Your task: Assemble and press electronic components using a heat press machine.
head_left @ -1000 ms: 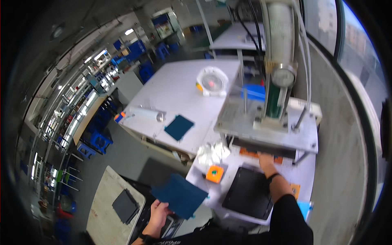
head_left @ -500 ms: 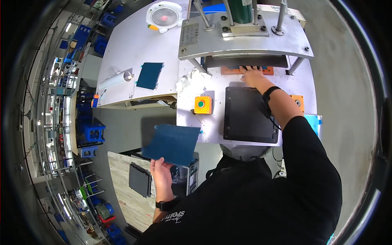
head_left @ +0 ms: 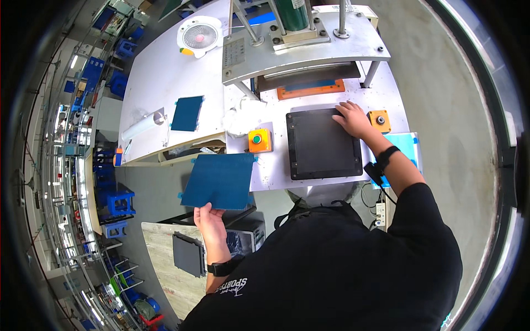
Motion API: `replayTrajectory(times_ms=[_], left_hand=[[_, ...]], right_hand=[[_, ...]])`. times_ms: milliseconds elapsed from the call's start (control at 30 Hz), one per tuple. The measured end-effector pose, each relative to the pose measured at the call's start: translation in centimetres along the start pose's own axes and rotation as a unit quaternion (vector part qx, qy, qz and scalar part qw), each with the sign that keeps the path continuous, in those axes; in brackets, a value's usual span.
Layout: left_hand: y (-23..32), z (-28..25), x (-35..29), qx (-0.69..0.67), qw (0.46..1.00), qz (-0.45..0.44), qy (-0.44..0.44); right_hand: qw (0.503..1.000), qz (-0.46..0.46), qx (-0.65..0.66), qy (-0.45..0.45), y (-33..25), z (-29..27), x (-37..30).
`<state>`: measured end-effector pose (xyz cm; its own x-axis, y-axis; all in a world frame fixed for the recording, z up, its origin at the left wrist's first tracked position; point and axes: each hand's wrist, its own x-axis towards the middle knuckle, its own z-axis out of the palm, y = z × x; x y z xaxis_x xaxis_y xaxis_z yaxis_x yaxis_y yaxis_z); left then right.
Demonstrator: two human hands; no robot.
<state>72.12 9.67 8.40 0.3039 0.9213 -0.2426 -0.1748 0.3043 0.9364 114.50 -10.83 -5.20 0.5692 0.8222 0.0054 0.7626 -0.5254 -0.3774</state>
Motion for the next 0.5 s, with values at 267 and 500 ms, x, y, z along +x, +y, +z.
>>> replayTrajectory(times_ms=[267, 500], left_hand=[[0.0, 1.3, 0.9, -0.007, 0.998, 0.026, -0.056], [-0.6, 3.9, 1.5, -0.001, 0.996, 0.009, -0.085]], right_hand=[[0.961, 0.207, -0.165, 0.075, 3.2, -2.4, -5.8], [0.955, 0.261, -0.129, -0.063, 4.7, -1.9, -6.1]])
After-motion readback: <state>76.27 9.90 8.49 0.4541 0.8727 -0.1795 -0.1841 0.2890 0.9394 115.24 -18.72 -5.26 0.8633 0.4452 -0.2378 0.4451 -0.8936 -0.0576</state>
